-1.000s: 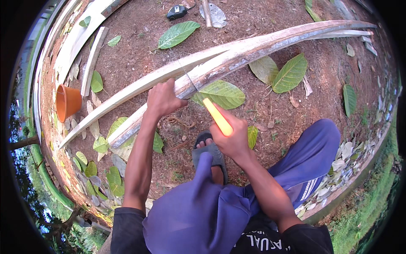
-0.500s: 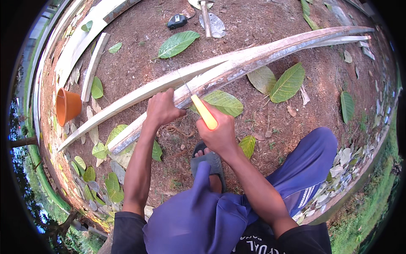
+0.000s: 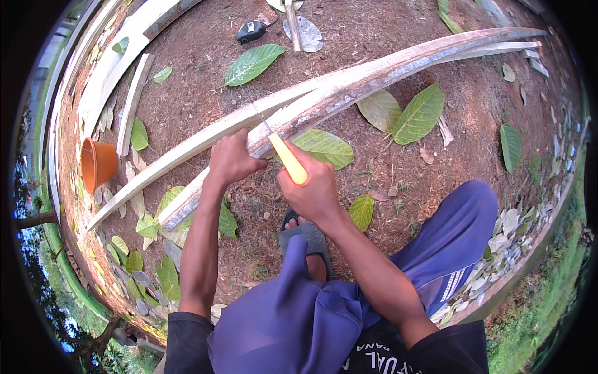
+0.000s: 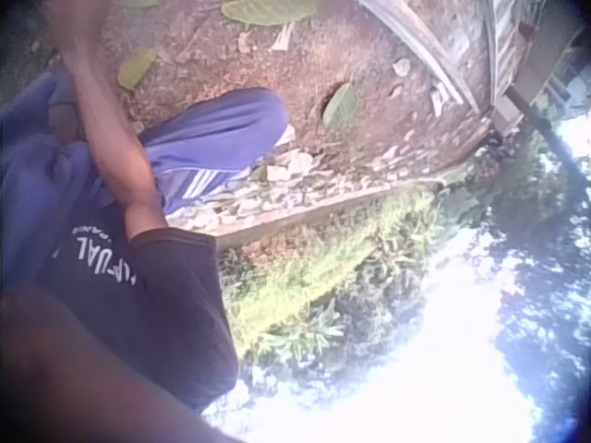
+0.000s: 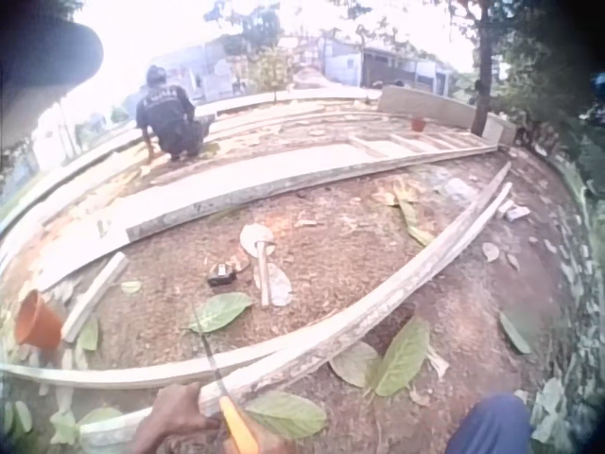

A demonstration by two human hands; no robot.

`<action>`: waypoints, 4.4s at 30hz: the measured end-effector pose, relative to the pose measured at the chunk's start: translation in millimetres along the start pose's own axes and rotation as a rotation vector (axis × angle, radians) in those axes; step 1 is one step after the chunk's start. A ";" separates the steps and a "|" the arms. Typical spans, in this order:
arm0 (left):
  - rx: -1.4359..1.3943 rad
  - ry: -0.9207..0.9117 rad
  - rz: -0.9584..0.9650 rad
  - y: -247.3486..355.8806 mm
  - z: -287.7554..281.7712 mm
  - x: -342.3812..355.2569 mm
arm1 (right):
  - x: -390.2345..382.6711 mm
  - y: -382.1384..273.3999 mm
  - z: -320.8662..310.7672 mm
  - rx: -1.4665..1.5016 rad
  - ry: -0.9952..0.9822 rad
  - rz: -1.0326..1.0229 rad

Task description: The person uses a hand saw to cut a long piece of wood into smaller sections. They then place the cut pieces onto a wooden frame structure.

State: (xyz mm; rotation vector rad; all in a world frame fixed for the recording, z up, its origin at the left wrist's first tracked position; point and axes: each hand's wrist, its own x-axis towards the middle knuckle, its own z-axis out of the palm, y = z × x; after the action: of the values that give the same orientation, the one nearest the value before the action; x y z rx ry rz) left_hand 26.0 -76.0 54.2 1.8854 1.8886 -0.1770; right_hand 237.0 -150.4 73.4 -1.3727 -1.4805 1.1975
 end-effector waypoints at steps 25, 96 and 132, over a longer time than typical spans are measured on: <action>-0.029 -0.004 0.011 -7.9 0.8 5.9 | -51.3 1.7 -18.4 -0.027 -0.023 0.043; -0.120 0.043 -0.001 -37.9 10.9 24.1 | -154.6 -51.9 -63.6 -0.157 -0.121 0.044; -0.328 0.004 -0.024 -17.4 23.2 -22.8 | -223.5 -86.3 -149.8 -0.501 -0.066 0.065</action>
State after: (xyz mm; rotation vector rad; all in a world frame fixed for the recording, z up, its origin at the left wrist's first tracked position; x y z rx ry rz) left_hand 13.3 -107.1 39.0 1.6438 1.8152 0.1228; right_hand 384.3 -350.4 208.1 -1.7306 -1.8790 0.9503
